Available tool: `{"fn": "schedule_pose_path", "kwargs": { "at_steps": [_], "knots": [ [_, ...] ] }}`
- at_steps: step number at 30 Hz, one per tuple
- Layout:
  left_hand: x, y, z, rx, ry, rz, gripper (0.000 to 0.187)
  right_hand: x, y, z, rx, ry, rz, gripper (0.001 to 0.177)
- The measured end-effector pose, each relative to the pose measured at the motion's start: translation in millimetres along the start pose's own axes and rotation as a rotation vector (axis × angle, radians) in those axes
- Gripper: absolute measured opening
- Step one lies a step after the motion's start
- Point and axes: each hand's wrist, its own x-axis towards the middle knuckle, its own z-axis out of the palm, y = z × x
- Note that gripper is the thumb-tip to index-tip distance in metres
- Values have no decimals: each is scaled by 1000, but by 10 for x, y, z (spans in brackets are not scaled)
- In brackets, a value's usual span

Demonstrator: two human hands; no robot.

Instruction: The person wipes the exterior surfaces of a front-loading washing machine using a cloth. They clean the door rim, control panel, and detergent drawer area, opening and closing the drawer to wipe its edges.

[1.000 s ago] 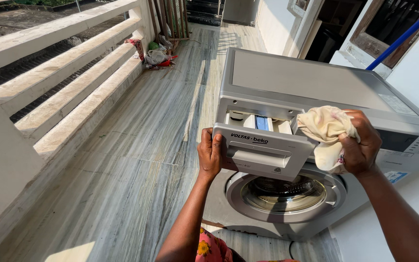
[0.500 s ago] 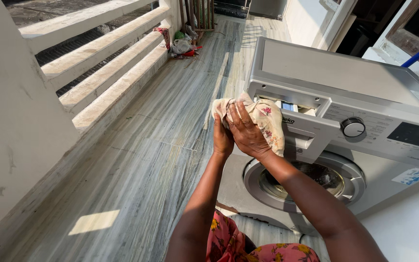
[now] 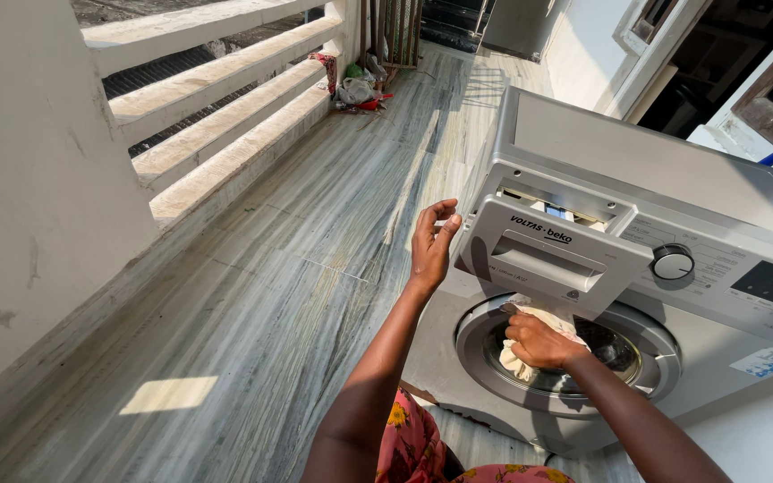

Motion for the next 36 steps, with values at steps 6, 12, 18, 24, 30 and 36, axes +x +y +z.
{"fn": "schedule_pose_path", "kwargs": {
  "at_steps": [6, 12, 18, 24, 30, 36],
  "knots": [
    [229, 605, 531, 273, -238, -118, 49, -842, 216, -263, 1624, 1426, 379, 43],
    [125, 406, 732, 351, 51, 204, 41, -86, -47, -199, 2100, 1718, 174, 55],
    [149, 267, 678, 272, -4, 125, 41, 532, -659, 124, 2346, 1747, -4, 34],
    [150, 269, 677, 399, 28, 485, 35, 55, -262, 332, 2235, 1743, 243, 27],
    [210, 299, 604, 308, -119, 156, 39, -742, 112, 13, 1378, 1927, 303, 34],
    [224, 199, 629, 402, -60, 259, 35, -923, 263, -890, 706, 1731, 431, 26]
  ]
}}
